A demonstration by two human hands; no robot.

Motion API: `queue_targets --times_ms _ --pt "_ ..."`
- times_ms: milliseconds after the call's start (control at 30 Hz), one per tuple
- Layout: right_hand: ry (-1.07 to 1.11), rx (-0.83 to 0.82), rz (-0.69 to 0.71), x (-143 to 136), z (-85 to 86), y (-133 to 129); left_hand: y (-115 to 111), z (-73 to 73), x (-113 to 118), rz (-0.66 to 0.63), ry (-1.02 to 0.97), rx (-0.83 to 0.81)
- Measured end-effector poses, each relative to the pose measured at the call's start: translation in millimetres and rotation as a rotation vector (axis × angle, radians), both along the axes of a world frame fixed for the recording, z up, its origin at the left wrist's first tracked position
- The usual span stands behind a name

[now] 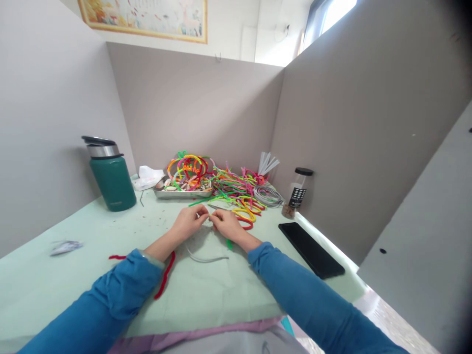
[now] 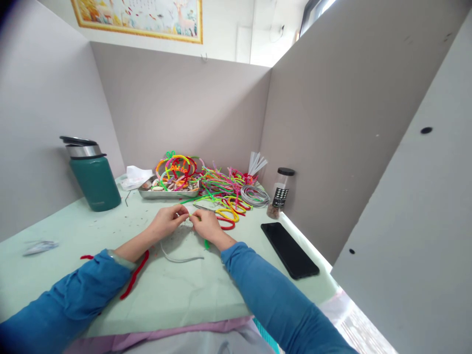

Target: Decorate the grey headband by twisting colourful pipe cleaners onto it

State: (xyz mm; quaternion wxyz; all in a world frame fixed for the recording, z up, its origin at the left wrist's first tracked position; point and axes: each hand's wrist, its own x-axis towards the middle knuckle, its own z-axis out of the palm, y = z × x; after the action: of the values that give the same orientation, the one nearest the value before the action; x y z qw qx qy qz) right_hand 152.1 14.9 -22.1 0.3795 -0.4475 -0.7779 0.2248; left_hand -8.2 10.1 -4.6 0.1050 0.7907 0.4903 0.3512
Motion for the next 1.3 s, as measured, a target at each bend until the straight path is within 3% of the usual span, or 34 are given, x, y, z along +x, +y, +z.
queue_targets --times_ms 533,900,1133,1300 --pt "0.006 -0.016 -0.002 0.3 -0.5 0.4 2.5 -2.1 -1.1 0.006 0.040 0.033" --pt "-0.016 -0.015 0.016 0.6 -4.3 2.7 0.8 1.6 0.6 0.014 0.055 -0.036" --pt "-0.046 0.050 0.038 1.4 -9.3 5.2 0.9 -0.5 -0.2 -0.011 -0.017 -0.170" --pt "-0.064 0.050 0.050 1.6 -9.3 4.7 2.4 -3.3 -1.3 -0.015 -0.087 -0.352"
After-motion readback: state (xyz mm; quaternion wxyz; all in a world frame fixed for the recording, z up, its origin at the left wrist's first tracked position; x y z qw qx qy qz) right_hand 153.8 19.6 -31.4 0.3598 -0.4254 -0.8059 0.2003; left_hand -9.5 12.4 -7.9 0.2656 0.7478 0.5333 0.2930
